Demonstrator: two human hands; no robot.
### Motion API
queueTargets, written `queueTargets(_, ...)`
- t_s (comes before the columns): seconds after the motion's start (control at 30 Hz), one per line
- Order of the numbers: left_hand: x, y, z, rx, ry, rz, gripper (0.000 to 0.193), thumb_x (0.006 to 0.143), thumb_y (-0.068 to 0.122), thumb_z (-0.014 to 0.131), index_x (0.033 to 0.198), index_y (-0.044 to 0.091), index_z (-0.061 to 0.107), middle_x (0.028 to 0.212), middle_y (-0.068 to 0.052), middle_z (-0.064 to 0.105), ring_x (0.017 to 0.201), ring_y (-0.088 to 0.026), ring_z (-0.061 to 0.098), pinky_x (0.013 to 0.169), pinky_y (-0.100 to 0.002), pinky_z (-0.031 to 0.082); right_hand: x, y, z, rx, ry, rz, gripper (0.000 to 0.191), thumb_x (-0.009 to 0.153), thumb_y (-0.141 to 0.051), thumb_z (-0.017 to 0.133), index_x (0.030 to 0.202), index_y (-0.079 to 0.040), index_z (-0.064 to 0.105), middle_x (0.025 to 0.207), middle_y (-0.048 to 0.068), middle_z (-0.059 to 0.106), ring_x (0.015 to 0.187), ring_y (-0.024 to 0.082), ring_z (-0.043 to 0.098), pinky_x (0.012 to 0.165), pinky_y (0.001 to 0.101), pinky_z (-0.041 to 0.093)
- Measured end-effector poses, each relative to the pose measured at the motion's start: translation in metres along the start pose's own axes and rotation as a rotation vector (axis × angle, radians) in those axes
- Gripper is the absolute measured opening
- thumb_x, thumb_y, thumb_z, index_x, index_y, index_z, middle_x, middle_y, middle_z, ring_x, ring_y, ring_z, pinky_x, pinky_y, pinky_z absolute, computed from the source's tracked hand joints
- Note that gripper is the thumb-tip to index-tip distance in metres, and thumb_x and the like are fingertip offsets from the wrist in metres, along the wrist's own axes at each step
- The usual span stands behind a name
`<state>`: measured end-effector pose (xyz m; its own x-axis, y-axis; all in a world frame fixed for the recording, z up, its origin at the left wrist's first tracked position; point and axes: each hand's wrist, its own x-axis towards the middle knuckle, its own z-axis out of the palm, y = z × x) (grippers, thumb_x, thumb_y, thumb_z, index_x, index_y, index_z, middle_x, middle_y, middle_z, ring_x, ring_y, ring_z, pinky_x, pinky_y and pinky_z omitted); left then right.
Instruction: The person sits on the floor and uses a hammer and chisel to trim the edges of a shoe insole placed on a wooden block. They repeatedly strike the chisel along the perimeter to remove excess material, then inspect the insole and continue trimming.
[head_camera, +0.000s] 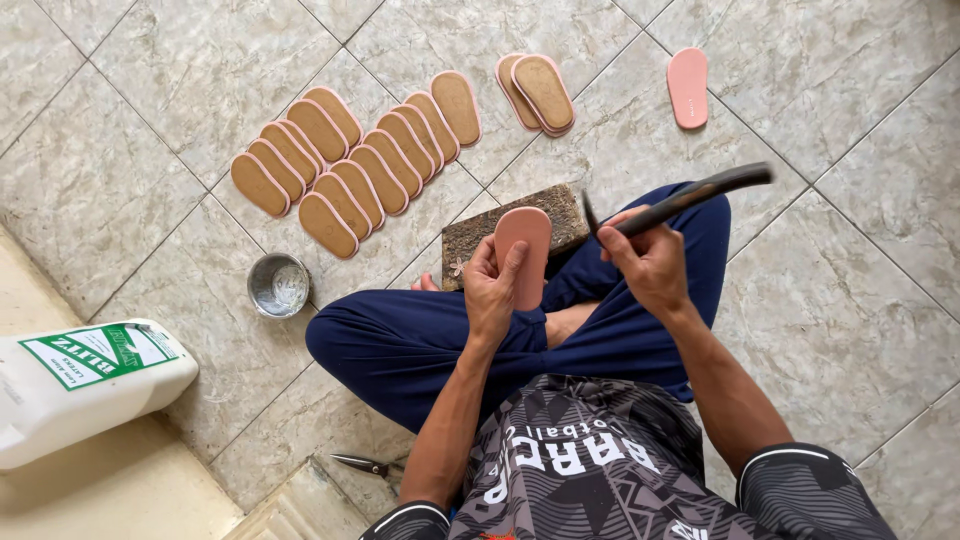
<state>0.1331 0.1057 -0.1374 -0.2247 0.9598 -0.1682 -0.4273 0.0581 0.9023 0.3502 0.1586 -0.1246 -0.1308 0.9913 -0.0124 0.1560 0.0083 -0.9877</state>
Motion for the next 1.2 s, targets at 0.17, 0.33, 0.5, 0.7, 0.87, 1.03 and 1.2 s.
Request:
queueTargets(0.17,-0.015,0.022,0.005,0.075,-0.064,-0.026,0.029,0.098,0.020,0.073,0.115,-0.003,0.065,0.090,-0.008,0.074,0.069,-0.010,0.071,0.059,-0.023,0.058,0.005,-0.035,-0.013,-0.173,-0.198,-0.043,0.022,0.095,-0.021,0.075,0.099,-0.001,0.068,0.070,0.001,0.066,0.062,0.004,0.060,0.055,0.0205,0.048)
queueTargets(0.33,-0.020,0.038,0.003,0.108,-0.143,-0.015,0.030,0.098,0.020,0.075,0.114,-0.004,0.066,0.089,-0.009,0.075,0.070,-0.010,0.071,0.060,-0.023,0.057,0.011,-0.044,-0.026,-0.042,-0.297,0.043,0.020,0.095,-0.020,0.073,0.095,-0.002,0.067,0.070,0.000,0.064,0.061,0.004,0.059,0.054,0.0210,0.046)
queueTargets(0.5,-0.022,0.045,0.008,0.151,-0.197,-0.056,0.032,0.096,0.021,0.076,0.114,-0.003,0.067,0.088,-0.009,0.075,0.070,-0.010,0.072,0.059,-0.023,0.060,0.008,-0.048,-0.031,-0.122,-0.379,0.012,0.019,0.093,-0.020,0.073,0.092,-0.002,0.068,0.068,-0.001,0.064,0.060,0.004,0.059,0.051,0.0204,0.047)
queueTargets(0.7,-0.021,0.048,0.013,0.138,-0.199,-0.034,0.030,0.096,0.022,0.076,0.110,-0.003,0.067,0.084,-0.008,0.075,0.067,-0.009,0.071,0.058,-0.022,0.057,0.007,-0.058,-0.032,-0.141,-0.374,0.011,0.021,0.093,-0.022,0.073,0.092,-0.001,0.068,0.066,-0.002,0.063,0.057,0.002,0.057,0.049,0.0194,0.045)
queueTargets(0.87,-0.021,0.045,0.015,0.051,-0.154,-0.058,0.028,0.096,0.021,0.076,0.110,-0.002,0.066,0.087,-0.006,0.074,0.070,-0.006,0.069,0.061,-0.021,0.056,0.007,-0.051,-0.030,-0.072,-0.316,-0.035,0.022,0.095,-0.022,0.073,0.095,-0.001,0.068,0.070,-0.001,0.061,0.059,0.002,0.053,0.050,0.0201,0.041)
queueTargets(1.03,-0.008,0.036,0.022,-0.052,0.056,-0.019,0.027,0.097,0.018,0.076,0.114,0.001,0.063,0.093,-0.007,0.073,0.080,-0.008,0.068,0.071,-0.021,0.056,0.010,-0.035,-0.024,0.323,-0.170,0.087,0.024,0.097,-0.017,0.074,0.110,-0.003,0.059,0.076,-0.001,0.060,0.062,0.003,0.053,0.050,0.0193,0.039)
queueTargets(1.2,0.018,0.023,0.019,-0.320,0.121,0.010,0.037,0.094,0.008,0.074,0.123,0.003,0.052,0.111,-0.009,0.067,0.098,-0.014,0.069,0.082,-0.030,0.062,-0.001,-0.021,-0.005,0.332,-0.044,0.192,0.027,0.091,-0.007,0.076,0.108,-0.002,0.056,0.079,0.007,0.068,0.058,0.008,0.059,0.049,0.0209,0.044)
